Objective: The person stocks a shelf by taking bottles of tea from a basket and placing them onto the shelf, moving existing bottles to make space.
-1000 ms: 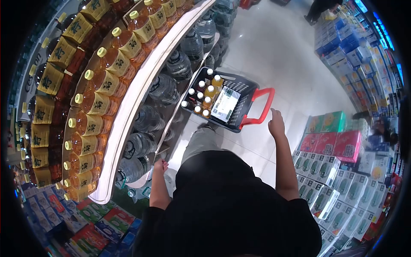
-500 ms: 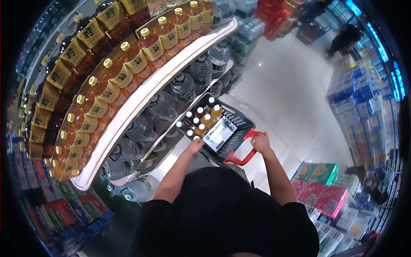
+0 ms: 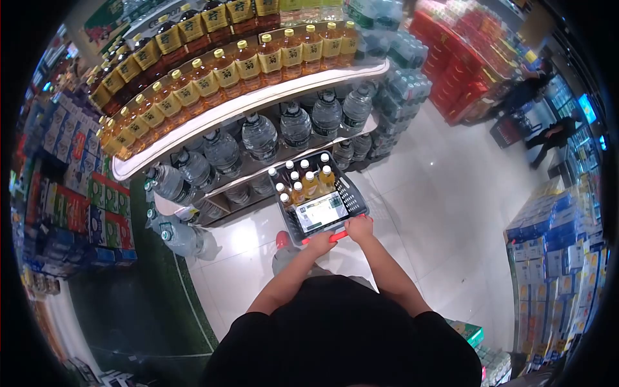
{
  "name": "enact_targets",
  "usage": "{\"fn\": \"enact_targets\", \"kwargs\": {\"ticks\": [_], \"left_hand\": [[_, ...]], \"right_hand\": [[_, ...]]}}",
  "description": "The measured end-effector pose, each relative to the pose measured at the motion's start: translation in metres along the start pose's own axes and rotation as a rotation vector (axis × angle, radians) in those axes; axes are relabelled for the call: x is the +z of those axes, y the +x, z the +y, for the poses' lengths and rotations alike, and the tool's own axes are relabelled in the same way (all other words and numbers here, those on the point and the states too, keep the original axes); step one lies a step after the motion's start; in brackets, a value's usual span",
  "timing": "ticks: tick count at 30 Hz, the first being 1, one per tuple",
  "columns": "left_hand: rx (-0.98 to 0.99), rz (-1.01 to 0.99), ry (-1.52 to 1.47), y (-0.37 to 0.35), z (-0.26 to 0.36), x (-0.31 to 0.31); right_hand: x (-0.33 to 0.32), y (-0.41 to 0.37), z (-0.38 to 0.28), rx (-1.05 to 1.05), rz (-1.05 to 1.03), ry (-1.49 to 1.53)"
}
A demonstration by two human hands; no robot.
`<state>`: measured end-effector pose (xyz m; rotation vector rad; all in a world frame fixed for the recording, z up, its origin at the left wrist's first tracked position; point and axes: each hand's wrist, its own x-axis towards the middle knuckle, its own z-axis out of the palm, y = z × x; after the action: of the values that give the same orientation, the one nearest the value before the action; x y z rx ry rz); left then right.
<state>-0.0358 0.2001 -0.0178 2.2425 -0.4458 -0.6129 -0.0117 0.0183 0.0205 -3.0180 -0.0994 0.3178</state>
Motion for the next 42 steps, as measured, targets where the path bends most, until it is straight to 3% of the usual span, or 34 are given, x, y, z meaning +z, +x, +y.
{"fn": "enact_targets", "kwargs": {"ticks": [6, 10, 20, 23, 25, 29, 36, 42], "left_hand": [[-0.093, 0.076, 0.089, -0.017, 0.006, 0.008], [-0.05, 0.125, 0.157, -0.036, 0.004, 0.014], [-0.187, 0.035, 0.457, -0.085, 0.017, 0.002], [-0.211, -0.079, 0.534, -0.099, 0.032, -0.013], [-0.176, -0.153, 0.612, -0.103, 0.037, -0.022], [-0.135, -0.262, 0.674, -0.103, 0.025, -0.029], [0.023, -0.464, 0.751, -0.092, 0.025, -0.051], [0.143, -0.509, 0.685, -0.065, 0.006, -0.055]], "right_hand": [[-0.006, -0.025, 0.005, -0.101, -0.104, 0.014], [-0.011, -0.052, 0.004, -0.186, -0.192, 0.054], [0.003, -0.079, -0.01, -0.461, -0.512, 0.023], [0.004, -0.078, -0.026, -0.371, -0.836, 0.173], [0.017, -0.091, -0.032, -0.225, -0.885, 0.525], [0.052, -0.096, -0.041, -0.35, -0.721, 0.627], [0.046, -0.104, -0.05, -0.318, -0.697, 0.679], [0.042, -0.098, -0.049, -0.226, -0.628, 0.599]]}}
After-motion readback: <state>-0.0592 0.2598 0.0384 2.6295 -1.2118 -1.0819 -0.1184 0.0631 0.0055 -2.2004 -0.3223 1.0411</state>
